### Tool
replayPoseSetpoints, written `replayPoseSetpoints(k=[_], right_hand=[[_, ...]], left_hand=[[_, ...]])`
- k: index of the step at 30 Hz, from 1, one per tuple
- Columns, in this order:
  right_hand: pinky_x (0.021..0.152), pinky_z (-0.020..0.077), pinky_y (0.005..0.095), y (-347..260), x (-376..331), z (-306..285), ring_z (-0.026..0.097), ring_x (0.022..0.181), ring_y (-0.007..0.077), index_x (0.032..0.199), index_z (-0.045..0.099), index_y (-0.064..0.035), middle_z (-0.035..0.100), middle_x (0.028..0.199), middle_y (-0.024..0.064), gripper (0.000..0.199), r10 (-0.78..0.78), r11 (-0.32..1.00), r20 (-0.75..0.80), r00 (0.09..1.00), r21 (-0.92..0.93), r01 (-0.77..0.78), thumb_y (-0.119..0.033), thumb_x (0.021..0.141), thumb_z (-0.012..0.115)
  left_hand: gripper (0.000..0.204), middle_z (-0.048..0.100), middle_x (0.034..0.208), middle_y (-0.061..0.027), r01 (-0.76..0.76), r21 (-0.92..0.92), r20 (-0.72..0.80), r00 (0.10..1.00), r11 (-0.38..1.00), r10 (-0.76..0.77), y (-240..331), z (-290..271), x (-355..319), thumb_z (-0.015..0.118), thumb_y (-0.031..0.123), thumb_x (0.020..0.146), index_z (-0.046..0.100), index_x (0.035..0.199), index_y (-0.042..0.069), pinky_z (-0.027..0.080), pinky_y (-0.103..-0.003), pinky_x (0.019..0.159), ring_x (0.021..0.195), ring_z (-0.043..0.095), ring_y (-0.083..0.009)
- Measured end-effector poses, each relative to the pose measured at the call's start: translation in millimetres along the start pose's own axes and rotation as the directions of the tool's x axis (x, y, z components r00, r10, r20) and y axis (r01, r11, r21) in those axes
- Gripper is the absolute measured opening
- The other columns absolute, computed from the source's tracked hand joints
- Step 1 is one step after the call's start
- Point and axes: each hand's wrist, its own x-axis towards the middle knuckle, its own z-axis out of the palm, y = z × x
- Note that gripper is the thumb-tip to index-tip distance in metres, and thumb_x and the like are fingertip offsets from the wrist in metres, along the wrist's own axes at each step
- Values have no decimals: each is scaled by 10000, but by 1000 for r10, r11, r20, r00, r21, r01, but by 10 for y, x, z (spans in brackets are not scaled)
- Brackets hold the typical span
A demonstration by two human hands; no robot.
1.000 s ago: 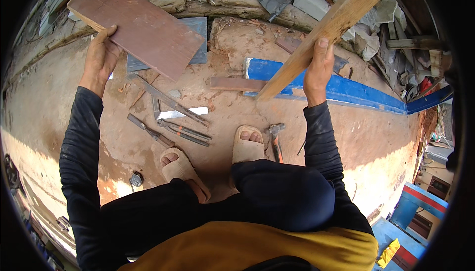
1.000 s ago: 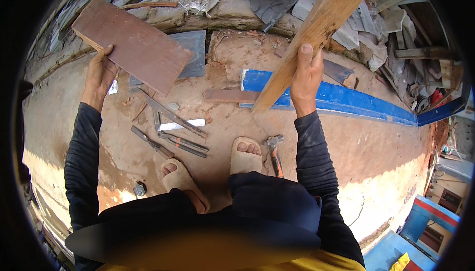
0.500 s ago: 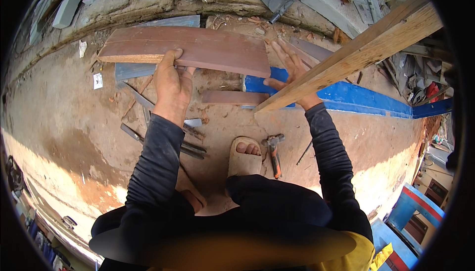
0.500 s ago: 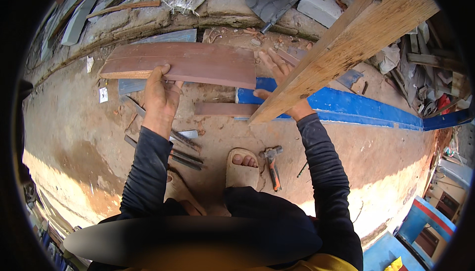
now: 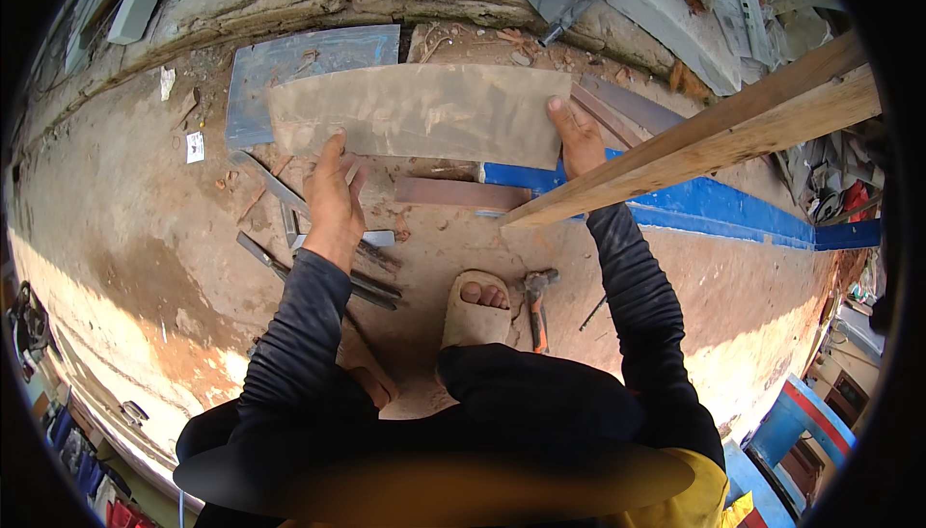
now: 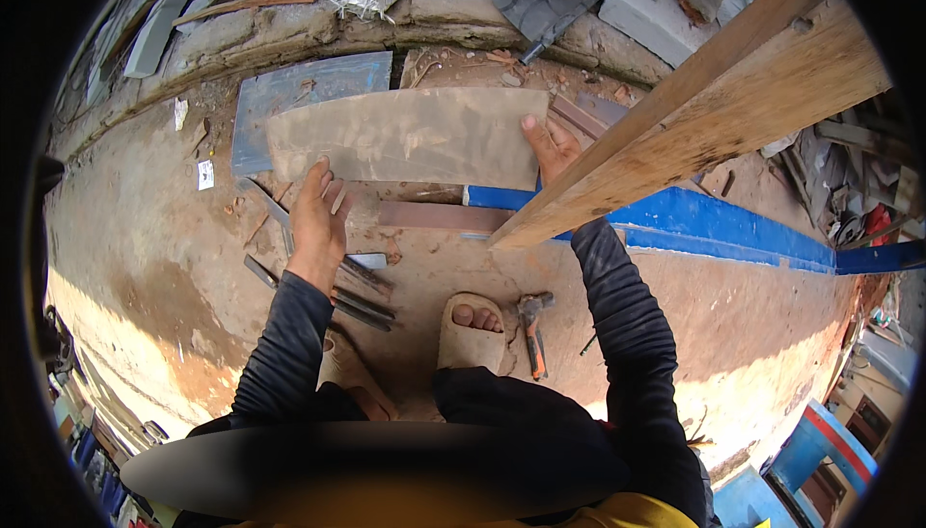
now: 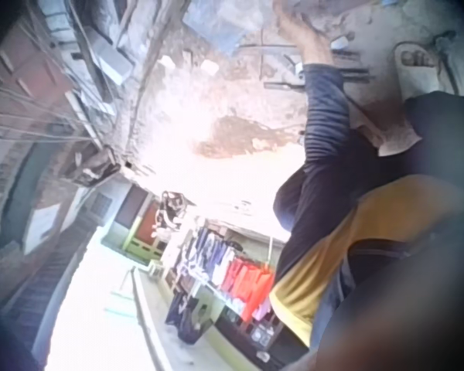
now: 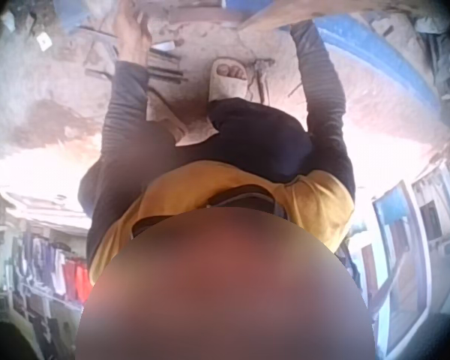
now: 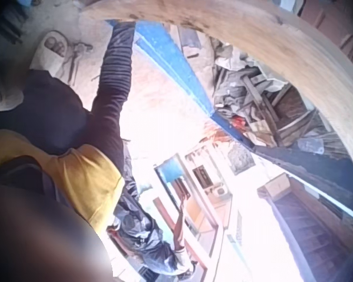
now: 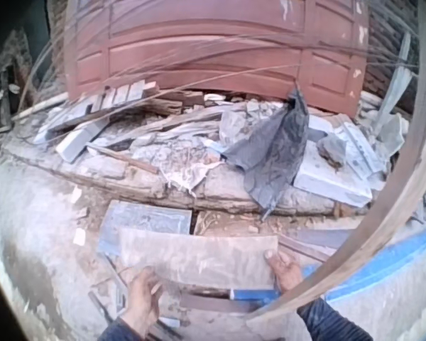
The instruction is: The person hammers nails into a wooden frame using a hammer, then measures and marks a wooden plank with a tape measure and pencil. They cut the plank with a hand saw and fit it into the frame, adjusting pieces as needed.
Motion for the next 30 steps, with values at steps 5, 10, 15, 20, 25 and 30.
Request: replayPoseSetpoints(k=[5,10,15,20,25,30], right_hand=[[979,565,327,321,-9,-285,717,1098,181,1383,653,9,751,1219,90,540,201,972,68,977,109,-207,-447,1094,632],[889,617,314,368,88,-547,748,1012,183,1376,646,5,746,1233,117,584,371,928,180,911,-107,-357,-504,1091,608],[725,627,315,51,226,-618,741,782,169,1116,692,3,743,896,113,667,559,686,100,823,-613,-392,-654,1028,621],[612,557,320,-197,151,-615,642,613,159,861,663,-20,639,681,84,669,518,466,44,855,-852,-239,-675,997,659],[631,524,371,-175,-36,-573,623,625,185,847,674,2,611,665,72,596,385,577,26,923,-787,-218,-566,1028,677],[539,486,276,-40,-164,-528,577,598,105,817,619,-50,606,687,14,433,434,658,-91,896,-647,-384,-398,1055,716]], left_hand=[[761,468,1583,-172,-486,737,93,761,469,642,-110,-325,277,792,351,930,472,1542,33,296,-563,1238,1488,384,-378],[698,436,1642,-231,-842,497,820,376,-211,432,-23,74,471,705,441,994,491,1601,173,222,-562,1287,1574,292,-407],[664,627,1469,-225,-869,494,866,495,-35,-72,48,924,788,615,532,1043,512,1596,178,389,-513,1215,1433,529,-393],[600,693,1377,-220,-835,534,755,542,-133,-369,135,1261,843,616,558,1043,630,1496,166,500,-483,1117,1295,650,-395],[568,688,1350,-234,-880,468,826,466,-75,-316,39,1191,846,631,537,1043,667,1452,145,497,-486,1102,1286,642,-399],[568,689,1358,-221,-905,424,855,406,-16,-322,22,1112,922,650,527,1032,647,1474,171,493,-497,1105,1290,638,-409]])
